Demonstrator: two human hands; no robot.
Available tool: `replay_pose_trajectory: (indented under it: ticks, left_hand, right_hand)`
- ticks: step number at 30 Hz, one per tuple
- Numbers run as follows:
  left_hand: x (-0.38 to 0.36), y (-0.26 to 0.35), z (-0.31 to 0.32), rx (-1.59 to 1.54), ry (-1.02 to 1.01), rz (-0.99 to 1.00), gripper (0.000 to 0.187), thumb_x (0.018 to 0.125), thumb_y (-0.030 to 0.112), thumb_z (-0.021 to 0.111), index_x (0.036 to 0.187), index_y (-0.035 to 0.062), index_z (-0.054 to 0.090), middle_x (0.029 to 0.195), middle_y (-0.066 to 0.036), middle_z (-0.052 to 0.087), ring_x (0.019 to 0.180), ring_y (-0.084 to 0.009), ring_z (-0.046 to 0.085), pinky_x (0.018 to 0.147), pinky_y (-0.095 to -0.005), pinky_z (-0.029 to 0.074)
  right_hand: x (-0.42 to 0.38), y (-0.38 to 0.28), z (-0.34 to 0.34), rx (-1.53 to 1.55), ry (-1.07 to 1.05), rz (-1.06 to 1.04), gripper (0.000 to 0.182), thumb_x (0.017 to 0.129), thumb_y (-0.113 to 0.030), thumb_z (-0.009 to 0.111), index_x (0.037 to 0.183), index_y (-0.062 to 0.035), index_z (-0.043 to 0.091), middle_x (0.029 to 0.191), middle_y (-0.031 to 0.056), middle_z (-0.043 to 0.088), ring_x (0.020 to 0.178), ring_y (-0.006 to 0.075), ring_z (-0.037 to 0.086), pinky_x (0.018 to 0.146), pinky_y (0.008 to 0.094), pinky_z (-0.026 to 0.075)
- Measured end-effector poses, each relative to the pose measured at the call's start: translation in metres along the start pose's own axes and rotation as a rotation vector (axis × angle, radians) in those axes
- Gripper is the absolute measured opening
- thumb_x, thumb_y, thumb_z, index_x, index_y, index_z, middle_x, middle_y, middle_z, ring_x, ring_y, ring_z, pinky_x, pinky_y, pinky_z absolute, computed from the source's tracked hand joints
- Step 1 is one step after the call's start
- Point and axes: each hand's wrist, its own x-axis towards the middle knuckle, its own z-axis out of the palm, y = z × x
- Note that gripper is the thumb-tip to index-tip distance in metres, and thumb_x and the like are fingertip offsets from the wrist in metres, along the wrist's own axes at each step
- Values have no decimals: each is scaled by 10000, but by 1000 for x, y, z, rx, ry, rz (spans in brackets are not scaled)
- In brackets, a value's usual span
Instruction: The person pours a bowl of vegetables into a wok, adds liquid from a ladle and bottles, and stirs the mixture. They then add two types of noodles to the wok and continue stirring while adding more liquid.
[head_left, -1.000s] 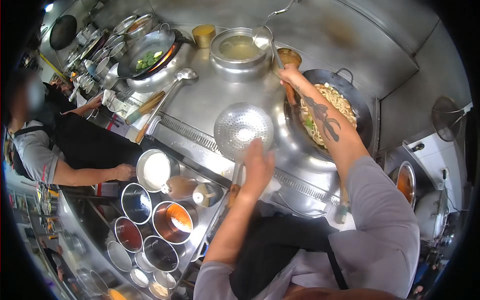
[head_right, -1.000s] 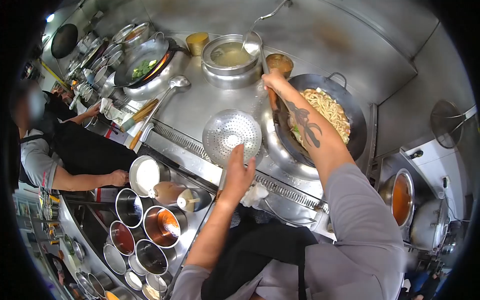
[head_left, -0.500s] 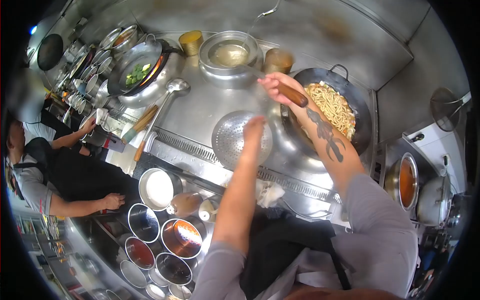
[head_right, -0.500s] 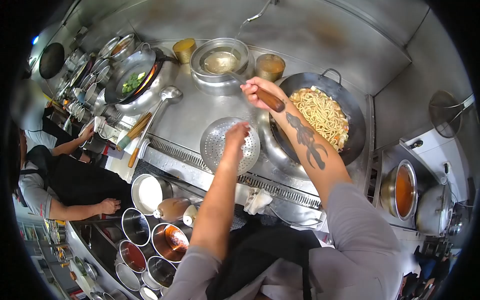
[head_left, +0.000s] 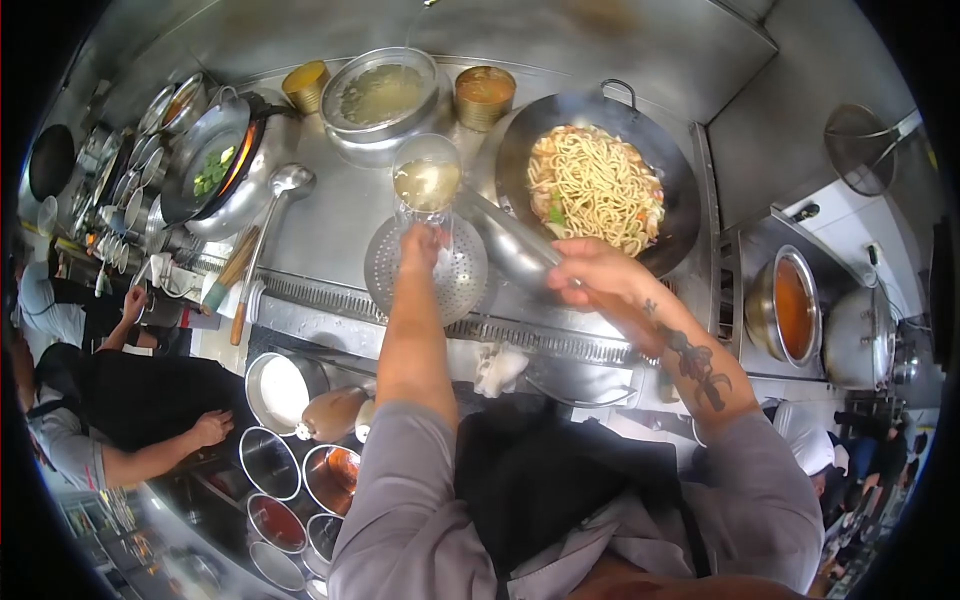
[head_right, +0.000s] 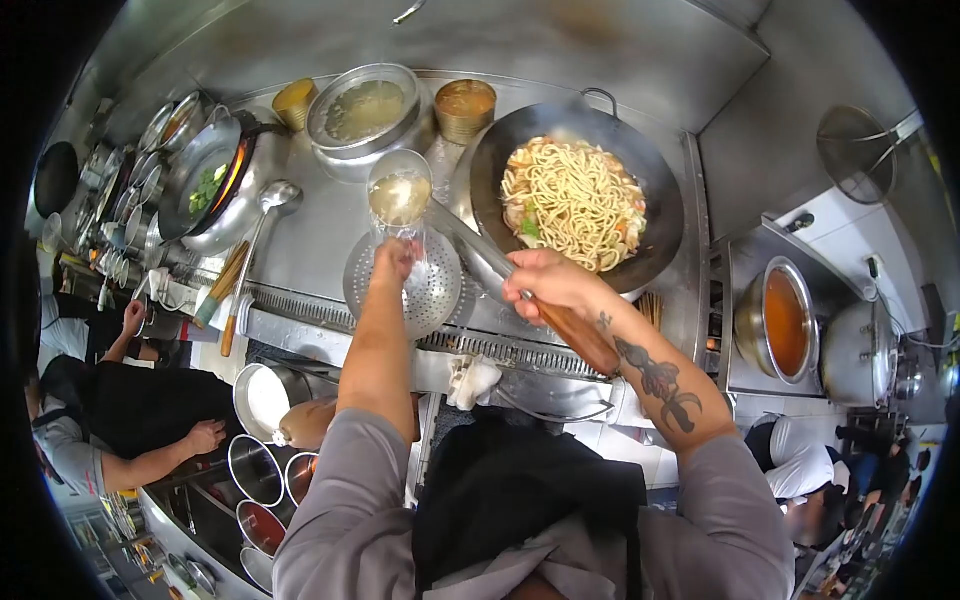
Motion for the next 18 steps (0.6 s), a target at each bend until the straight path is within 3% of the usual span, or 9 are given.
replay_pose_trajectory:
  ticks: [4, 6, 8, 9, 11, 14, 15, 16, 18]
  left_hand:
    - [19, -10, -1, -26, 87, -92, 115, 910, 44, 422, 910, 61, 535, 752, -101, 553, 601, -201, 545, 449, -292, 438]
    - [-5, 1, 11, 163, 0, -42, 70, 918, 99, 460, 889, 83, 523, 735, -74, 554, 624, -184, 561, 478, -257, 456]
    - [15, -9, 9, -138, 115, 131, 104, 898, 169, 522, 883, 68, 548, 740, -100, 588, 675, -186, 596, 573, -290, 501]
    - [38, -17, -7, -133, 114, 134, 104, 898, 169, 522, 883, 68, 548, 740, -100, 588, 675, -186, 596, 573, -290, 501]
    - [87, -33, -45, 1123, -84, 681, 220, 859, 237, 576, 943, 35, 602, 818, -145, 624, 745, -217, 618, 735, -364, 519]
    - [93, -45, -52, 1195, -67, 422, 292, 839, 319, 638, 1033, 108, 582, 728, -41, 552, 564, -160, 473, 524, -324, 391]
    - [-20, -8, -7, 1094, -45, 186, 392, 836, 333, 646, 1150, 111, 570, 899, -64, 585, 712, -170, 536, 647, -351, 440]
    - [-45, 0, -1, 1098, -36, 193, 392, 836, 333, 646, 1150, 111, 570, 899, -64, 585, 712, -170, 536, 647, -351, 440]
    - [-67, 2, 3, 874, 23, 38, 461, 833, 363, 647, 1213, 116, 560, 1024, -70, 579, 796, -183, 556, 726, -379, 453]
  right_hand:
    - [-26, 22, -2, -401, -11, -250, 217, 838, -50, 542, 1047, 9, 539, 693, 21, 523, 453, 75, 485, 413, 238, 383]
    - [-43, 32, -8, -504, 28, -273, 388, 841, -76, 548, 1200, 66, 504, 744, 85, 599, 522, 151, 565, 499, 288, 463]
    - [-51, 49, -18, -920, 135, -696, 573, 864, -115, 590, 1378, 39, 388, 1170, 221, 609, 893, 230, 644, 819, 317, 501]
    - [-68, 38, -10, -903, 106, -425, 626, 863, -131, 600, 1392, 76, 336, 1336, 287, 488, 1174, 284, 547, 1015, 323, 388]
    - [-85, 43, -11, -903, 108, -402, 628, 860, -132, 602, 1390, 76, 339, 1331, 291, 489, 1172, 283, 548, 1015, 322, 387]
    - [-102, 75, -30, -970, 140, -543, 619, 867, -104, 597, 1412, 37, 339, 1208, 219, 595, 912, 228, 640, 827, 307, 498]
    - [-111, 81, -34, -644, 118, -461, 584, 873, -84, 583, 1398, 41, 357, 982, 149, 598, 732, 172, 593, 664, 279, 471]
    - [-120, 86, -39, -321, 92, -373, 550, 879, -65, 568, 1383, 45, 375, 756, 80, 601, 552, 117, 546, 501, 252, 445]
    - [-141, 92, -57, -84, -41, -325, 513, 892, -14, 550, 1382, 5, 398, 694, -16, 520, 450, 55, 454, 419, 199, 375]
